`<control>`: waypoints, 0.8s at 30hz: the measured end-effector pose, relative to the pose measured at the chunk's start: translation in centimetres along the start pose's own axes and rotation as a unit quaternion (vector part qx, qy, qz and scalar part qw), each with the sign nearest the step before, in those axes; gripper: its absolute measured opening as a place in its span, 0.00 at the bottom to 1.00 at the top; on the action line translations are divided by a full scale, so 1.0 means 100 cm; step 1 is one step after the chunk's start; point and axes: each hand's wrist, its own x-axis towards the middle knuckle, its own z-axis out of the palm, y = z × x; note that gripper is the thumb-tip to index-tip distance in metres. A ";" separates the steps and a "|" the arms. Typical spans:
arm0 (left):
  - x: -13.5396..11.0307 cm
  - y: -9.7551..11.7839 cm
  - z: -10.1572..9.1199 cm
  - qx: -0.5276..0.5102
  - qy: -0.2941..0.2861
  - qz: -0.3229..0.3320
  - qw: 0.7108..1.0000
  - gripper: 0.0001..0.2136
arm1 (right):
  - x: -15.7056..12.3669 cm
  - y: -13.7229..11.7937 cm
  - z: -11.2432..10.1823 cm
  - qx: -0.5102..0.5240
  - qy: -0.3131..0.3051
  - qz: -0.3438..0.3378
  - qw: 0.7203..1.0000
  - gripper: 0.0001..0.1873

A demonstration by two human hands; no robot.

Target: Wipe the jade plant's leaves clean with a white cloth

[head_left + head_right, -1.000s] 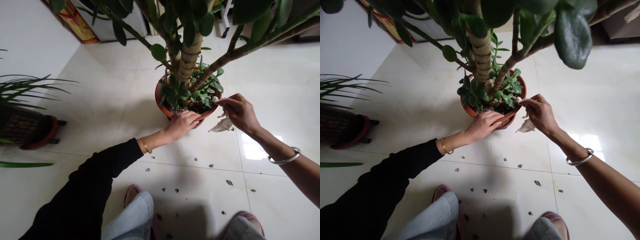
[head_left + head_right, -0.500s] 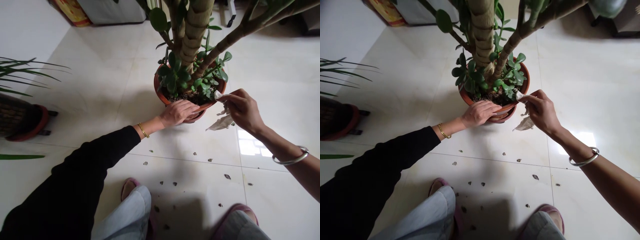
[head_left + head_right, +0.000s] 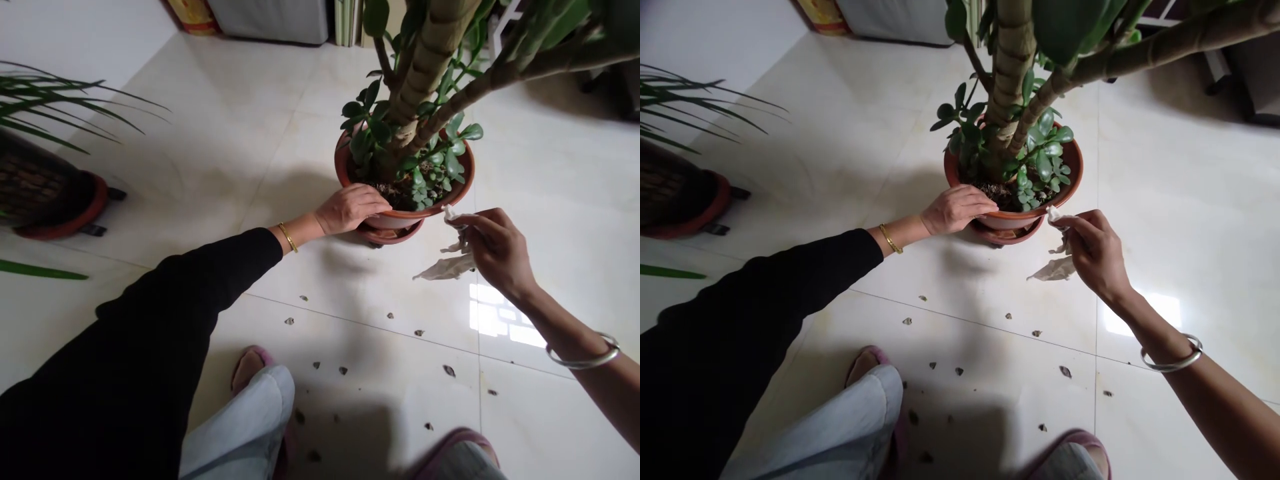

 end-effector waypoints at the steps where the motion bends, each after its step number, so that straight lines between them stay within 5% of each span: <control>1: -0.002 -0.003 -0.002 0.003 0.010 0.001 1.000 0.17 | -0.001 0.000 0.001 0.001 -0.003 0.001 1.000 0.16; 15: -0.003 -0.044 -0.034 0.175 0.051 -0.047 0.982 0.19 | -0.008 -0.001 0.002 0.013 -0.009 0.017 1.000 0.16; 19: -0.007 -0.030 -0.027 0.224 0.043 -0.015 0.974 0.18 | -0.008 0.003 0.002 0.016 -0.016 0.033 0.999 0.15; 24: 0.000 0.011 0.008 0.235 -0.021 0.094 0.967 0.22 | -0.005 0.001 0.007 0.024 -0.021 0.037 0.999 0.16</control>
